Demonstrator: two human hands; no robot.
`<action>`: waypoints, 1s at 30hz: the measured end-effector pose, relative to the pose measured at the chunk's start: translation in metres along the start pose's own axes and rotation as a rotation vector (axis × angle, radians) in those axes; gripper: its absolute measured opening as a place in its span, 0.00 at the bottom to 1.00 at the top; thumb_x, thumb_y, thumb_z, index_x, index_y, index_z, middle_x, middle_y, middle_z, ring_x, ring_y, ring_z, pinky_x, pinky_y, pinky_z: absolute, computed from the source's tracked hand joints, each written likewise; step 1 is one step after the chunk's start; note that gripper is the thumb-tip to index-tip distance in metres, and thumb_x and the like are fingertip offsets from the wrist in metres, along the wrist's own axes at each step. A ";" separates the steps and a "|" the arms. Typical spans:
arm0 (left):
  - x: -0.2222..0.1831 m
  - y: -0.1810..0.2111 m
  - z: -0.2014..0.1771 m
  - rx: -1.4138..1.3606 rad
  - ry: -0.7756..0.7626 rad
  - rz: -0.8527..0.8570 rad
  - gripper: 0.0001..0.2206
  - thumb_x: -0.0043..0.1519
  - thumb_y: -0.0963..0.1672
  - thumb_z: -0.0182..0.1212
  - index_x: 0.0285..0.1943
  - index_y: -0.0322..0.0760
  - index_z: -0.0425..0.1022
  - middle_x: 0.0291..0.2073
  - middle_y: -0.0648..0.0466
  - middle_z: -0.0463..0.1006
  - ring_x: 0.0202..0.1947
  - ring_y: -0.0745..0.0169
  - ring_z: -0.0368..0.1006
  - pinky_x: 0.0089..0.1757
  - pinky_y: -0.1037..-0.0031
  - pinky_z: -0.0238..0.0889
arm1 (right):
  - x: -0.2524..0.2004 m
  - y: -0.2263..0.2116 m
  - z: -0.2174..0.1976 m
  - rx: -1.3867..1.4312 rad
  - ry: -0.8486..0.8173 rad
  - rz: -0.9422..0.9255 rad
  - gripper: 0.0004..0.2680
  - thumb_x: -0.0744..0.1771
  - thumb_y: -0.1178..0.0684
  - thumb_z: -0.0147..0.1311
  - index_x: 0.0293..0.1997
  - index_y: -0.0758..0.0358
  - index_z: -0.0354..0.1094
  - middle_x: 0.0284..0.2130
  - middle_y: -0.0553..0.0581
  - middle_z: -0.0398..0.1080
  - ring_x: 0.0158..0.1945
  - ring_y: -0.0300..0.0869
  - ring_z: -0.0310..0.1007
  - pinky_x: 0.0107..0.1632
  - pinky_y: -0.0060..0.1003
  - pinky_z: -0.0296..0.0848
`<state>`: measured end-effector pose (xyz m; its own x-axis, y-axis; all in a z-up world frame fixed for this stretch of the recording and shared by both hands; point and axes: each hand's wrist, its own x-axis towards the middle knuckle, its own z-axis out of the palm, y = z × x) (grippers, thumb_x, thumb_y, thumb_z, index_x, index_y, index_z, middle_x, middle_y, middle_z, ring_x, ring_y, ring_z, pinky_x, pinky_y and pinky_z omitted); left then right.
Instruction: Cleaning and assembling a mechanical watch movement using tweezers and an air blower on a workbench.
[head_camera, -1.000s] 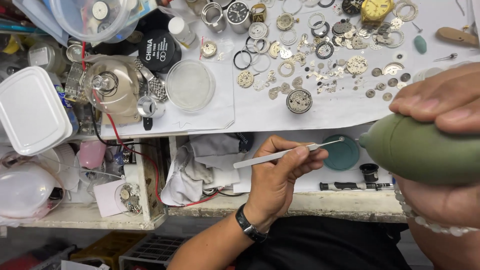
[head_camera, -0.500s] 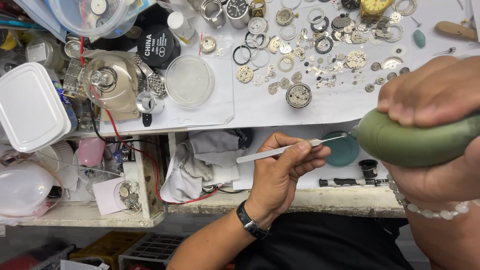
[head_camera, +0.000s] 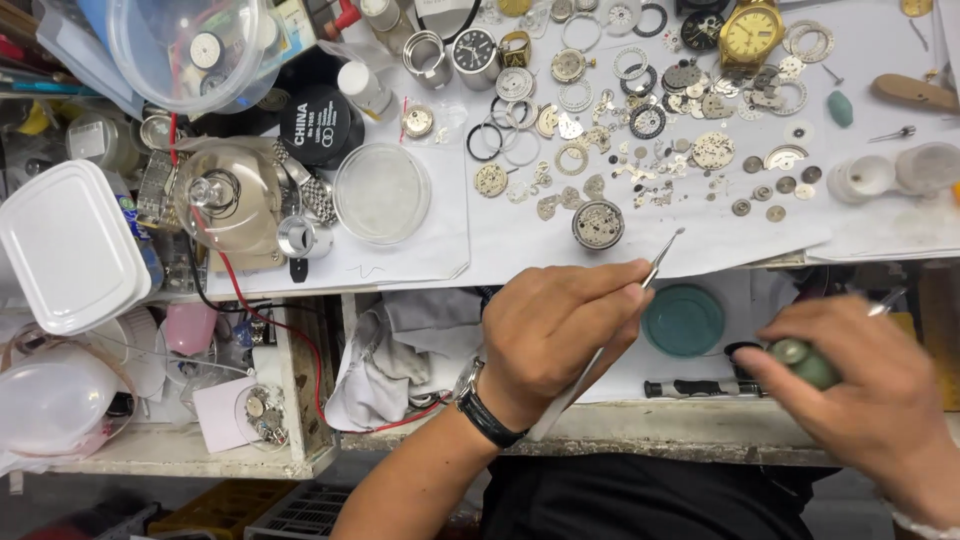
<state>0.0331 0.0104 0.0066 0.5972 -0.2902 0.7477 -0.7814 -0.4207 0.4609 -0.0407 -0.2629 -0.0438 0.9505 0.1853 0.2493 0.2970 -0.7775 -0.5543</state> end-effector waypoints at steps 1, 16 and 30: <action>0.004 -0.001 0.002 -0.003 -0.003 0.005 0.04 0.66 0.38 0.66 0.46 0.33 0.76 0.45 0.45 0.84 0.37 0.54 0.85 0.35 0.68 0.75 | -0.013 0.013 0.007 -0.001 0.005 0.004 0.10 0.61 0.49 0.70 0.37 0.63 0.77 0.35 0.58 0.77 0.40 0.47 0.75 0.47 0.40 0.72; 0.009 -0.006 -0.003 0.065 -0.110 0.025 0.03 0.65 0.38 0.67 0.42 0.34 0.77 0.46 0.48 0.83 0.36 0.55 0.83 0.35 0.69 0.73 | -0.040 0.041 0.018 -0.637 -0.755 0.467 0.18 0.62 0.22 0.47 0.48 0.30 0.72 0.44 0.35 0.76 0.51 0.38 0.79 0.55 0.35 0.79; -0.001 -0.014 0.016 0.021 -0.137 0.057 0.05 0.67 0.35 0.63 0.49 0.30 0.76 0.47 0.44 0.82 0.38 0.50 0.83 0.34 0.66 0.71 | -0.014 0.020 -0.026 -0.149 -0.089 0.200 0.14 0.65 0.50 0.60 0.51 0.69 0.76 0.50 0.65 0.77 0.57 0.56 0.76 0.66 0.50 0.73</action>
<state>0.0462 0.0025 -0.0086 0.5719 -0.4279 0.6999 -0.8119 -0.4174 0.4082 -0.0501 -0.2965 -0.0375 0.9952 0.0656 0.0723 0.0917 -0.8827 -0.4609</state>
